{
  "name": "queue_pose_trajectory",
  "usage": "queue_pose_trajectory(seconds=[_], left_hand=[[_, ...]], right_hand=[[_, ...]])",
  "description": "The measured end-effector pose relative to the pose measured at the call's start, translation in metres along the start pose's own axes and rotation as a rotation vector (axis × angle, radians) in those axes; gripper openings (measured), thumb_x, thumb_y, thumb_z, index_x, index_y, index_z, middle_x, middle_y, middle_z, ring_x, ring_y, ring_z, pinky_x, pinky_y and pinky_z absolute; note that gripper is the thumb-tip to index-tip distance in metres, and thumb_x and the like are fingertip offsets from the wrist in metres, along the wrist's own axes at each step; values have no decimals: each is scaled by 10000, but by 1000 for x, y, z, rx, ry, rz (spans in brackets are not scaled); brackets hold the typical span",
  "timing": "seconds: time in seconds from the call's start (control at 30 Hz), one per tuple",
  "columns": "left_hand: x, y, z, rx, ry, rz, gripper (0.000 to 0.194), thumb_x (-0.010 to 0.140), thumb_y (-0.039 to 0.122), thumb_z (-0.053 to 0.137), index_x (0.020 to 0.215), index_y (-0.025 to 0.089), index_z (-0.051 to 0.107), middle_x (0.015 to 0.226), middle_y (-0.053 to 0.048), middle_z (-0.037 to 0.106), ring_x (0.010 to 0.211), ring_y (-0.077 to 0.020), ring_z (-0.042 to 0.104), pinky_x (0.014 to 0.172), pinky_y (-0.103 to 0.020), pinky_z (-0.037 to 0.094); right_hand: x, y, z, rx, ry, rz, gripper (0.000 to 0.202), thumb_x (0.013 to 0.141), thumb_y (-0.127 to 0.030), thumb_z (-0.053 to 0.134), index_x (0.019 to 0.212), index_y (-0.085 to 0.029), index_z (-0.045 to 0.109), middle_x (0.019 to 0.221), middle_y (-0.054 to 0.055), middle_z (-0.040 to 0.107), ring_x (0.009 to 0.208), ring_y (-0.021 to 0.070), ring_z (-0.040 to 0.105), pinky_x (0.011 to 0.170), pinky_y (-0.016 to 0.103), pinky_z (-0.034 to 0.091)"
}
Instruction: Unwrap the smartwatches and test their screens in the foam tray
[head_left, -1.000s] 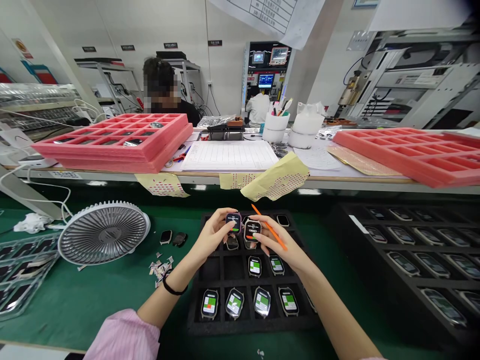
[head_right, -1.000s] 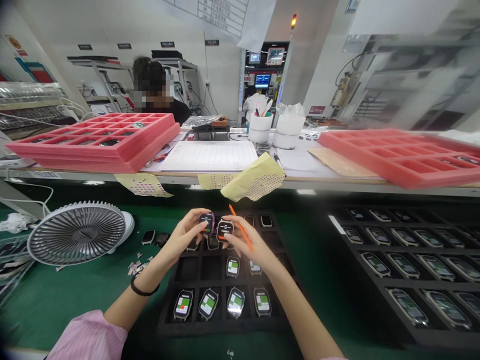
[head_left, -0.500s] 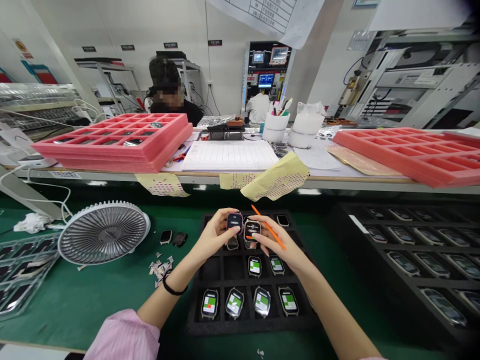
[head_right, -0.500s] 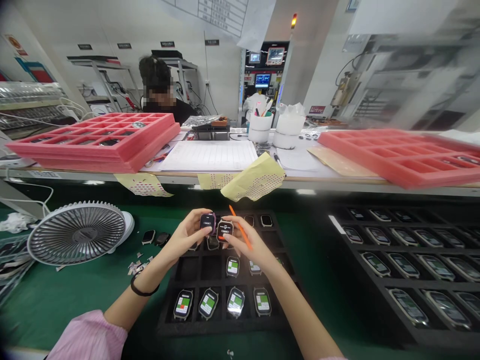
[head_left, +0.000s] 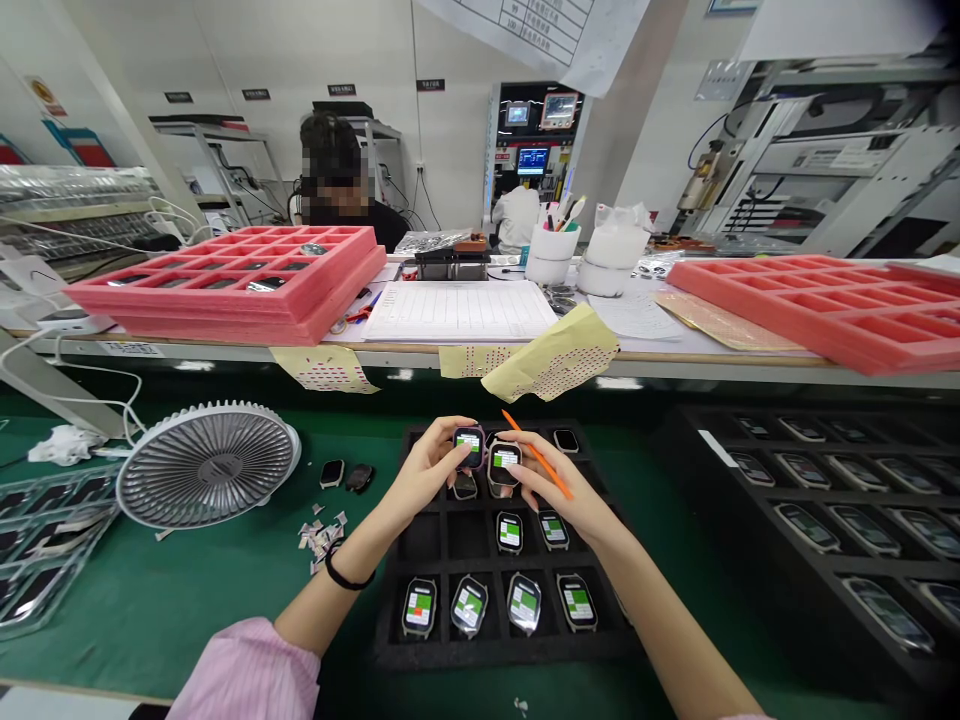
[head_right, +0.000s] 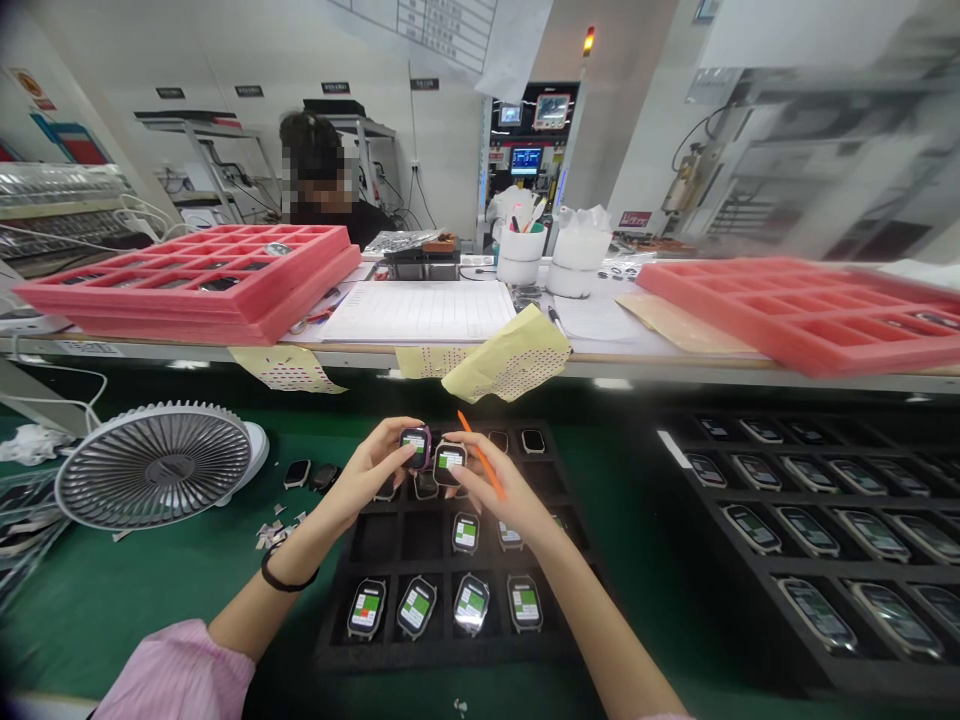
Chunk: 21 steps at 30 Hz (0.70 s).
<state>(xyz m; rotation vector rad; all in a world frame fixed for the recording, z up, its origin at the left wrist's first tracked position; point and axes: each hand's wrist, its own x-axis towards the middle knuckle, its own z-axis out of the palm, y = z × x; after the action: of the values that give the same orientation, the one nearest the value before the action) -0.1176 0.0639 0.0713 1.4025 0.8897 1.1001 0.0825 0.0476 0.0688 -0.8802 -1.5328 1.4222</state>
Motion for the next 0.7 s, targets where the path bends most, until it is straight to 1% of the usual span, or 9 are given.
queue_pose_trajectory(seconds=[0.13,0.23,0.33,0.4,0.47,0.57,0.7], left_hand=[[1,-2,-1,-21,-7,-12,405,833,470,588,1112,178,551,996,-62,558,632,-85,478,445,-167,410],[2,-1,0,-25,2,-26,399,828,466,590,1106,181,559,975,-59,560,657,-99,493,451,-169,414],[0,2,1,-25,-4,-28,420,805,419,634,1139,185,533,1001,-66,562,690,-111,518,454,-168,404],[-2,5,3,-15,-16,-37,451,799,374,654,1182,193,500,1039,-69,558,701,-108,531,464,-166,397],[-4,7,4,3,-23,-48,473,797,345,660,1210,201,478,1069,-68,554,691,-97,532,474,-165,393],[-5,9,5,22,-4,-60,461,792,347,663,1191,193,493,1046,-63,564,660,-88,523,476,-173,388],[-4,9,5,7,38,-80,384,787,415,652,1075,176,568,910,-39,588,605,-88,503,447,-178,354]], right_hand=[[-1,0,1,-9,38,16,329,862,-372,592,1156,-238,530,925,32,582,644,127,609,455,230,429],[0,1,0,-14,57,28,318,846,-362,615,1133,-240,549,902,22,576,598,114,590,456,237,441],[0,1,-1,0,28,24,339,845,-346,618,1155,-245,527,934,32,574,664,133,620,447,217,430],[0,1,-1,2,-10,20,380,833,-334,631,1180,-252,500,1009,52,573,740,154,639,443,205,428],[0,1,-2,-9,-31,20,415,817,-327,649,1191,-255,487,1054,66,572,769,165,644,441,203,435],[0,3,-2,-34,-24,26,404,818,-334,649,1181,-239,501,957,53,592,727,164,641,436,209,431],[0,6,-2,-35,20,27,311,854,-371,606,1126,-226,562,807,14,579,601,136,612,438,225,426]])
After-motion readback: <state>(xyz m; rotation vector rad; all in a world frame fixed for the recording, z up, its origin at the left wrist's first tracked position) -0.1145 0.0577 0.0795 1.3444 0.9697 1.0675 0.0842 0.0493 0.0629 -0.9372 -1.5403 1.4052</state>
